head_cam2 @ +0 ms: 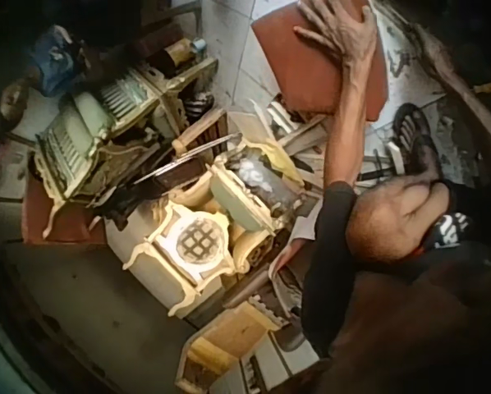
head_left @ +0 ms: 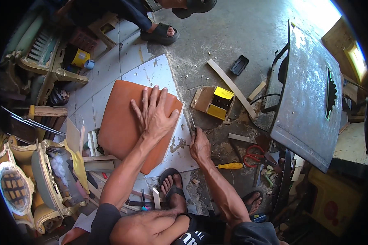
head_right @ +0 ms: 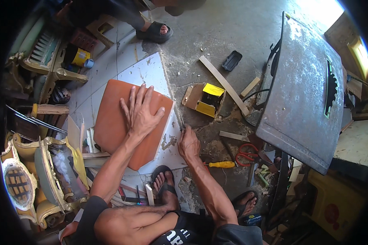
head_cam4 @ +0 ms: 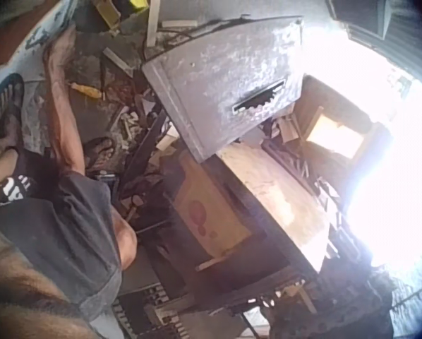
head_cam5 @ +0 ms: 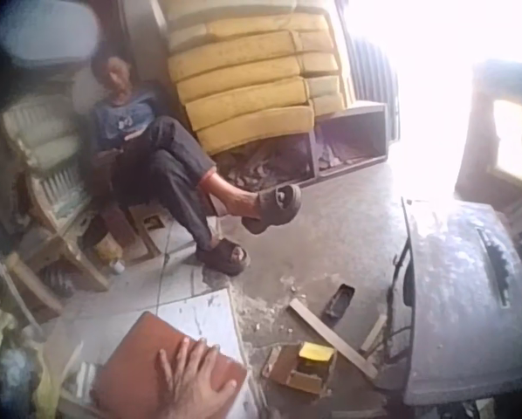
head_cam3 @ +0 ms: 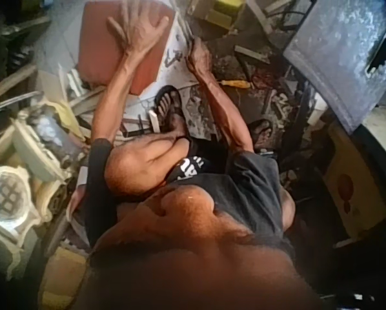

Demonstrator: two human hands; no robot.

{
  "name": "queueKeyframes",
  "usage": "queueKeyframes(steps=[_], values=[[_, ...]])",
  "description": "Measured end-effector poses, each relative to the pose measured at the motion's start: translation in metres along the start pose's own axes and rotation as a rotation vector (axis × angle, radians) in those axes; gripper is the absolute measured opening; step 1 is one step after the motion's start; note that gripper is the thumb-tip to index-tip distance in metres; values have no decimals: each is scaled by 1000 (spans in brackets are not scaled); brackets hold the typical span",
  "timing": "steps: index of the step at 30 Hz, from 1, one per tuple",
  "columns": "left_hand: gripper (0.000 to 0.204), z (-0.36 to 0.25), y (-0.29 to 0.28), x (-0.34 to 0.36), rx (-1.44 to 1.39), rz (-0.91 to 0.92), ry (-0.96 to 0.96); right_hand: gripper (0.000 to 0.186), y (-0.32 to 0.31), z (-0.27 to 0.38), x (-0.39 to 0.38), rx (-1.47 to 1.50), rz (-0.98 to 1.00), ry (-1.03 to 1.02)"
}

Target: The person attaches brown leather upholstery to a wooden frame by hand and with a knife, then puts the finished cushion on top of a storage box filled with metal brackets.

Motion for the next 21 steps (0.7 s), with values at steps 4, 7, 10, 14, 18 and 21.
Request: queueKeyframes(steps=[4, 7, 10, 14, 18, 21], values=[[80, -5, -2, 4, -41, 14, -33, 26, 5, 4, 16, -14, -26, -21], [78, -7, -3, 5, -45, -3, -36, 27, 8, 12, 23, -34, -23, -11], [77, -6, -3, 6, -65, -13, -44, 31, 6, 17, 23, -21, -12, 15], [76, -11, 0, 18, -123, -38, -86, 41, -3, 17, 14, 22, -27, 76], [76, -20, 5, 39, -134, -47, -197, 45, -2, 12, 0, 18, -93, 36], [75, -23, 6, 43, -135, -79, -196, 45, -3, 6, -2, 3, -136, 5]])
Point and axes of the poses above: each hand's wrist, its own x-axis towards the middle knuckle, its own y-axis out of the palm, z = x × y, the point moved 4 cm from there along x, towards the middle knuckle, and after that the axes turned 1 degree about -z, right-handed, at the moved point
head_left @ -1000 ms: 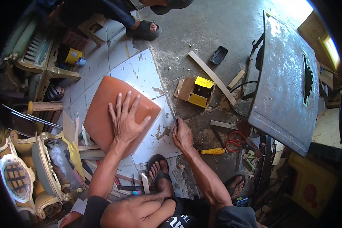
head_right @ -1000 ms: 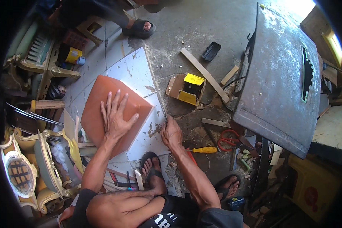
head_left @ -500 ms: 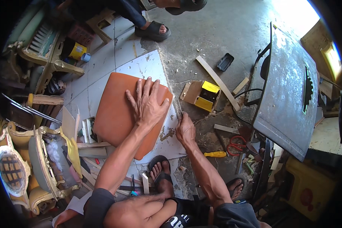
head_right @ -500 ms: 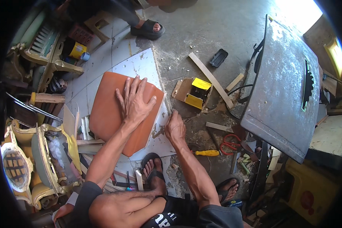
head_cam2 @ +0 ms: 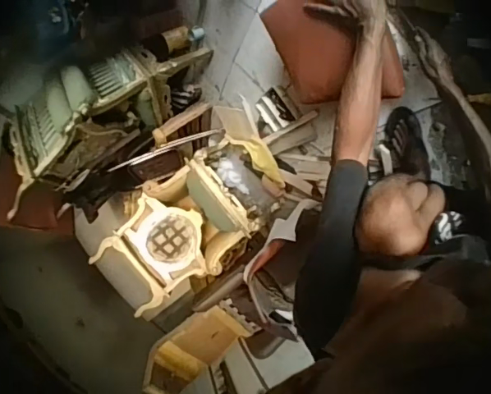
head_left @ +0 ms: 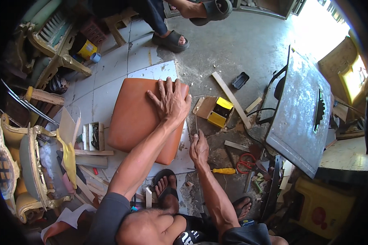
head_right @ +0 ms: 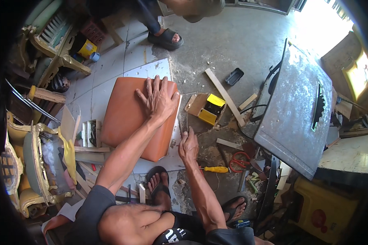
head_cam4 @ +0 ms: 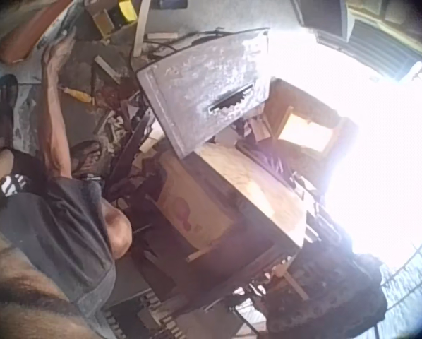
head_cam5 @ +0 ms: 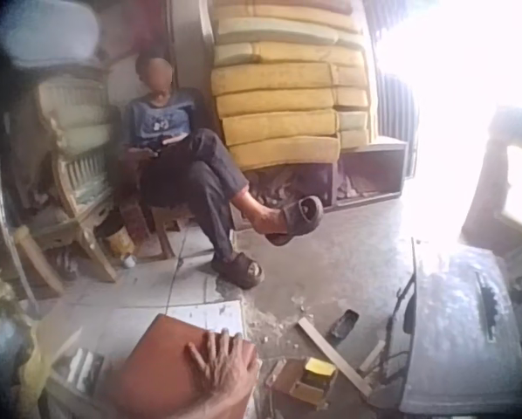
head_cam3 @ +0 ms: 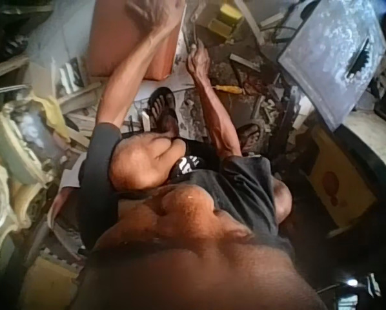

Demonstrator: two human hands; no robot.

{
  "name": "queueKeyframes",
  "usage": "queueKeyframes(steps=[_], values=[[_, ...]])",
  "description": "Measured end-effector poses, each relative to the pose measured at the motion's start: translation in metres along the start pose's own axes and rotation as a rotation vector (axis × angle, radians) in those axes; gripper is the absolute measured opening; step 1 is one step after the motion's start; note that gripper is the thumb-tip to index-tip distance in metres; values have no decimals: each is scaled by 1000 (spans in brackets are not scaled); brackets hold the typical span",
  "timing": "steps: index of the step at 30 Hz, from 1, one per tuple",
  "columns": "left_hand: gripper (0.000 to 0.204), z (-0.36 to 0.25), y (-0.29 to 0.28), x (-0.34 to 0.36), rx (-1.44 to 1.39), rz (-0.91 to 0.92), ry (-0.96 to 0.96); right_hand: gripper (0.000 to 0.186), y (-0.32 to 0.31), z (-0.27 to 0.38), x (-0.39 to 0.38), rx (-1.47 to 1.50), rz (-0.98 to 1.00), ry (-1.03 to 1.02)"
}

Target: The person attaches brown leather upholstery to a wooden frame by hand and with a knife, then puts the finished cushion on top of a storage box filled with metal brackets.

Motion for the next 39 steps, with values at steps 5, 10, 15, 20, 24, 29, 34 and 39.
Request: queueKeyframes(steps=[5, 10, 15, 20, 24, 29, 34, 39], values=[[73, -3, -12, 0, 1, 123, 70, 44, -3, 6, 12, 10, 52, 4], [70, 3, -24, -40, 46, 66, 252, 46, -7, 3, 22, -36, 83, -61], [70, 4, -24, -50, 99, 60, 253, 49, 1, 3, 17, -148, 219, -1], [71, 1, -23, -49, 122, 73, 252, 50, 5, 4, 18, -126, 196, -39], [71, 0, -23, -48, 116, 92, 245, 47, 6, 5, 21, -127, 180, -59], [71, 2, -22, -48, 106, 74, 238, 48, 5, 11, 20, -171, 208, -35], [68, 4, -20, -46, 82, 81, 249, 59, -3, 24, 23, -283, 298, 4], [70, 3, -20, -48, 87, 58, 245, 66, -6, 14, 26, -366, 356, -68]])
Point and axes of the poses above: each hand's wrist, its own x-axis towards the middle knuckle, its own y-axis out of the palm, z = x × y, the point moved 4 cm from there along x, towards the middle knuckle, and after that the axes turned 1 degree about -z, right-handed, at the moved point
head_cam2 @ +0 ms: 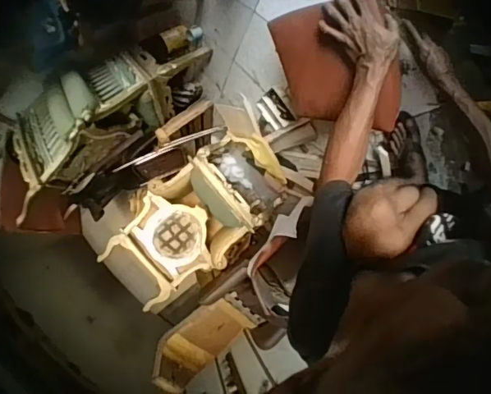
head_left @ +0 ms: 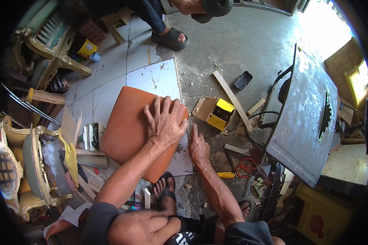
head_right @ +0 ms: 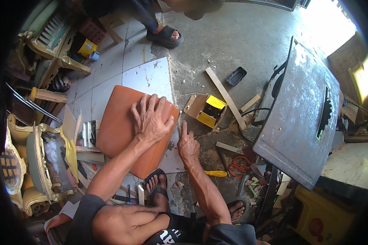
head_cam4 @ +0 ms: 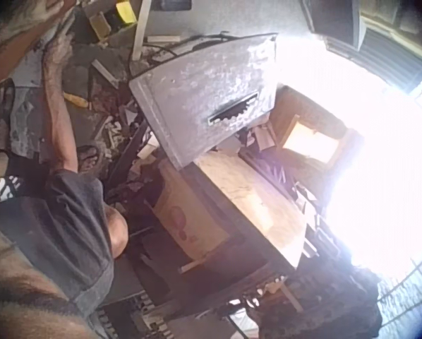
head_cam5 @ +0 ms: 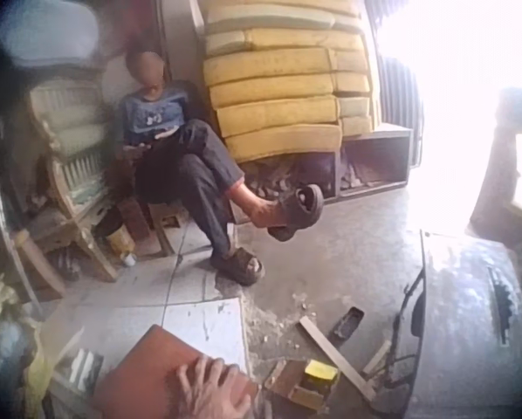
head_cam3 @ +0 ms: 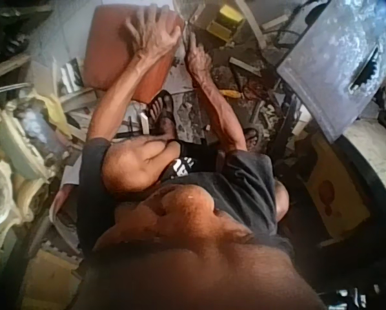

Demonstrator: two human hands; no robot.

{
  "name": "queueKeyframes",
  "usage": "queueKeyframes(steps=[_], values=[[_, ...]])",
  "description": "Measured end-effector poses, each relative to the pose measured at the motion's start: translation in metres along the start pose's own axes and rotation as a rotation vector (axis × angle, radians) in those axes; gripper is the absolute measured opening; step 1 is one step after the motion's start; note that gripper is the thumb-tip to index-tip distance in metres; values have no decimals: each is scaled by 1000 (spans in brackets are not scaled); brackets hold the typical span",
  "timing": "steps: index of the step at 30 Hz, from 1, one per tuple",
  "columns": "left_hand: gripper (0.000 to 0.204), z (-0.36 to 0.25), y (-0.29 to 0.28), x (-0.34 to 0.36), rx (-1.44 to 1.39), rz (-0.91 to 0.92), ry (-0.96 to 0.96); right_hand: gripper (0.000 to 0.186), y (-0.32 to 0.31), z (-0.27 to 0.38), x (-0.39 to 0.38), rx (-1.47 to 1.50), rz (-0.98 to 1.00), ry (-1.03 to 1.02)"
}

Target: The person attaches brown leather upholstery to a wooden frame by hand and with a knife, then puts the finished cushion on top of a storage box filled with metal brackets.

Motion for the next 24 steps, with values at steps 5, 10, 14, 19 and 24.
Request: queueKeyframes(steps=[5, 10, 14, 19, 24], values=[[68, 2, 1, -2, -12, 14, 17, 62, -6, 4, 5, -84, 33, -42], [68, -2, 1, -1, -15, -2, 15, 59, -8, 1, 6, -94, 14, -66], [68, 2, -3, 1, 8, 18, 6, 59, -11, 8, 13, -84, 26, -51], [69, -5, -4, 2, 15, 37, 4, 60, -8, 5, 15, -60, 24, -29], [69, -4, -3, 2, 32, 55, -7, 51, -13, 8, 24, -57, 34, -36]])
Point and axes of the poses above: each hand's wrist, its own x-axis towards the middle knuckle, its own y-axis out of the palm, z = x × y, the point moved 4 cm from there along x, towards the middle knuckle, and after that the axes turned 1 degree about -z, right-handed, at the moved point
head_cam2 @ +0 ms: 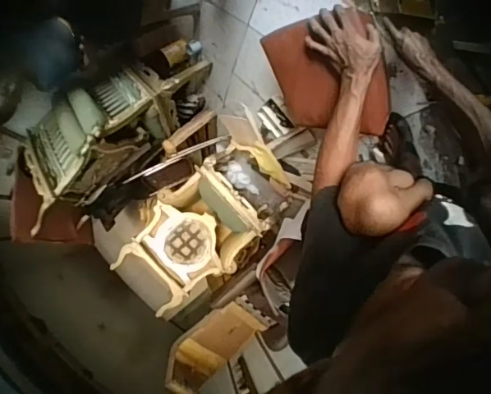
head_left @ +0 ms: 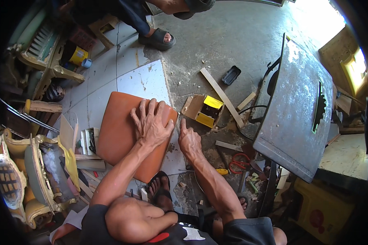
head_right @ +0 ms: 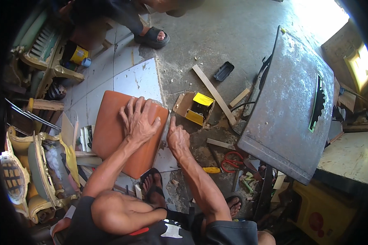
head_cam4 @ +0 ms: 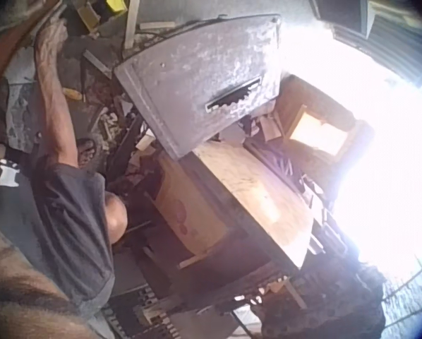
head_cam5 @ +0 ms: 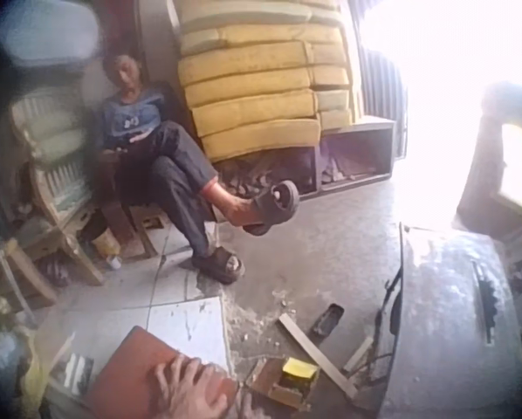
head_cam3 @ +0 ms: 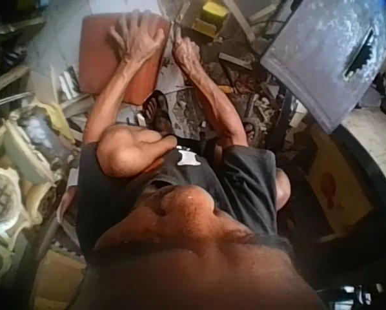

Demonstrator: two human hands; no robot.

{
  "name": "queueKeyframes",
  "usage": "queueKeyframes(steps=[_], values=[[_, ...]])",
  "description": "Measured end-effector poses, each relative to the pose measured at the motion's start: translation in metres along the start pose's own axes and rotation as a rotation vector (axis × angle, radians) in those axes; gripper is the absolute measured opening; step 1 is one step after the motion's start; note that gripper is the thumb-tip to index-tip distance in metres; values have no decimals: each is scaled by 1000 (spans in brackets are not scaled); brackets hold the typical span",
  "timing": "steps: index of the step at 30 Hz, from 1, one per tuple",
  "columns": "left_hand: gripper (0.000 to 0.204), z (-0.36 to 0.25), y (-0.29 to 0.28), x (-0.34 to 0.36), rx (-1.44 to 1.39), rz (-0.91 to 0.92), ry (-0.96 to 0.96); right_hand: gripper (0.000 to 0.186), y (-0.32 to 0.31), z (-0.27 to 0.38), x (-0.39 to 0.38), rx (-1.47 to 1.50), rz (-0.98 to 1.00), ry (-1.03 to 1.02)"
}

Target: The person attaches brown leather upholstery to a wooden frame by hand and with a knife, then puts the finished cushion on top of a storage box filled with metal brackets.

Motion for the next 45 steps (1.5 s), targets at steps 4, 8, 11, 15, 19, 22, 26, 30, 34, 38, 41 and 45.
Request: queueKeyframes(steps=[4, 8, 11, 15, 19, 22, 26, 30, 34, 38, 41, 45], values=[[68, -6, -4, -1, -4, -20, 25, 48, 2, 7, 19, 19, -45, -6], [68, -1, -4, -4, 2, -1, 18, 47, 6, 6, 16, 21, -72, -72], [68, -1, -5, 2, 21, -21, 13, 46, -2, 6, 3, -12, -44, -39], [68, -7, -2, 2, -8, -19, 20, 53, 11, -2, 22, -14, -41, -9], [68, 1, -2, -3, -1, -30, 22, 51, 9, -2, 4, 5, -44, -27], [65, -2, 0, -2, -24, -69, 38, 59, 12, -2, 24, 39, -75, -64], [65, 2, 0, 0, -22, -70, 32, 55, 17, -3, 14, 63, -50, -39], [66, -5, 0, -4, -25, -73, 42, 52, 13, -10, 20, 80, -83, -47], [65, 3, 1, 2, -7, -84, 30, 56, 14, -6, 16, 109, -12, -49], [65, -3, 0, 3, -13, -73, 32, 56, 16, -12, 10, 110, -48, -13], [66, 0, 2, 3, -4, -65, 23, 58, 20, -7, 20, 104, -65, -29], [67, 5, 1, -3, 29, -74, 26, 55, 7, -1, 17, 100, 5, -26]])
Point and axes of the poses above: each hand's wrist, its own x-axis towards the middle knuckle, its own y-axis out of the palm, z = x × y, the point moved 4 cm from there along x, towards the middle knuckle, and after that the axes turned 1 degree about -z, right-handed, at the moved point
